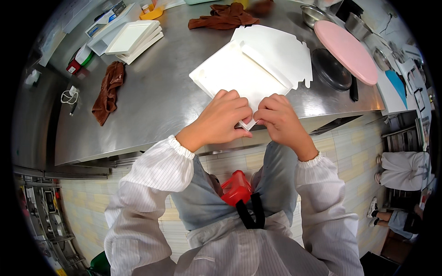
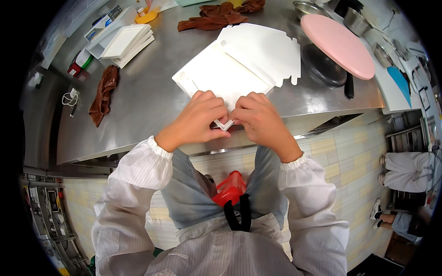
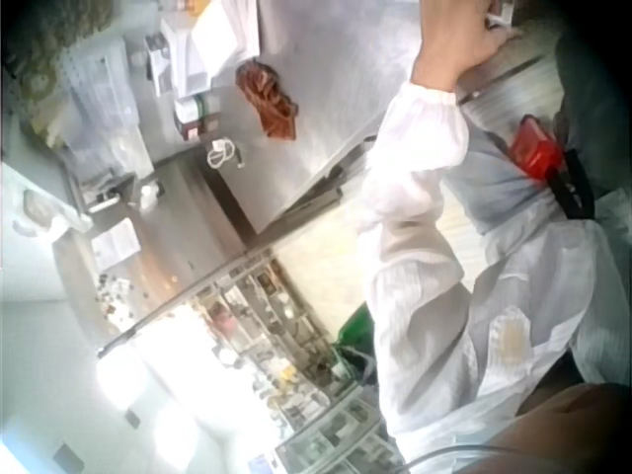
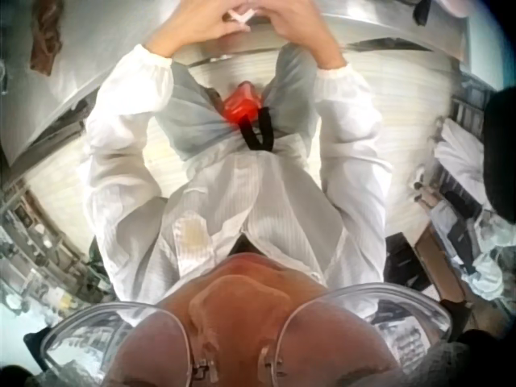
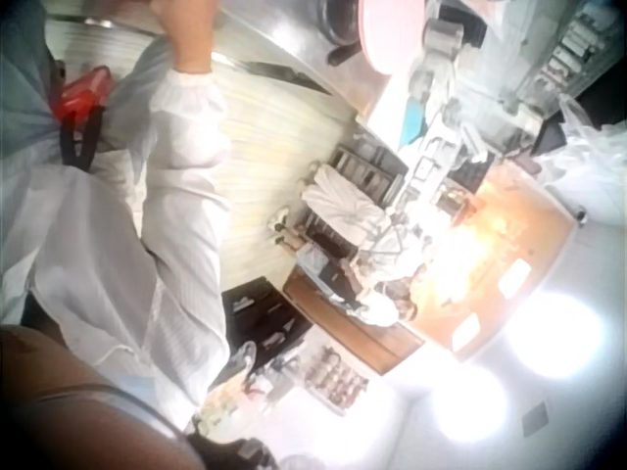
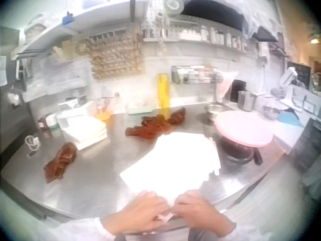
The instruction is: The person assembles white styrofoam trays by folding the flat pieces into shape and snapping the edges together. They handle the trays one at a time, stacking the finished units on the metal counter.
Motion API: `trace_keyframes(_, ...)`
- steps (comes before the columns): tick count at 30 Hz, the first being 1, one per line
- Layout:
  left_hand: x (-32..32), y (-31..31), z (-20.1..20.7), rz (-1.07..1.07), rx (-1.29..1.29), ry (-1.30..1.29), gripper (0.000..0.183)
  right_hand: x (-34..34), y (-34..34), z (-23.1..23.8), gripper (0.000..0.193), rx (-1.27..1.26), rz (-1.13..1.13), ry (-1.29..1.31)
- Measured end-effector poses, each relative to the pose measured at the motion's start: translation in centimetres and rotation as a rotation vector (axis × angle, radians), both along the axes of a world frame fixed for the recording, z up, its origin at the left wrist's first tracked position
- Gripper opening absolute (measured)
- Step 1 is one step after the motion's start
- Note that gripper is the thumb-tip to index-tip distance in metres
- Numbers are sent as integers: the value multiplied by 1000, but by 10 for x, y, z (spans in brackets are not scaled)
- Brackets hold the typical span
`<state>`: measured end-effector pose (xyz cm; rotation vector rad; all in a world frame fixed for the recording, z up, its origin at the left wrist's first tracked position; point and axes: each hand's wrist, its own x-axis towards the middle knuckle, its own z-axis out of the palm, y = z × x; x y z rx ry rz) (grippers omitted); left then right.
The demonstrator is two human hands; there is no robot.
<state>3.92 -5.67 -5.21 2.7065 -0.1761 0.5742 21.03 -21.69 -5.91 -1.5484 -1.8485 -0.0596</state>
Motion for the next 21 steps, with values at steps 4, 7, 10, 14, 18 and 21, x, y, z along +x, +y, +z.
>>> trace_keyframes(4,-1,0,-2,-35,-67,17,38,1,-1,2,10,-26,8,-7)
trace_keyframes(7,-3,3,-1,-65,-99,71,37,2,-2,1,9,-26,9,-9)
trace_keyframes(10,-2,-3,-3,-36,-66,-6,35,0,-1,0,10,-7,23,44)
trace_keyframes(14,-3,-6,-3,-45,-5,-54,34,1,-2,-1,8,-41,0,20)
trace_keyframes(18,-7,1,-2,-104,-67,-87,33,3,-1,-1,7,-40,15,8)
trace_keyframes(21,-15,17,1,-35,-3,-237,30,6,-7,7,10,-59,55,12)
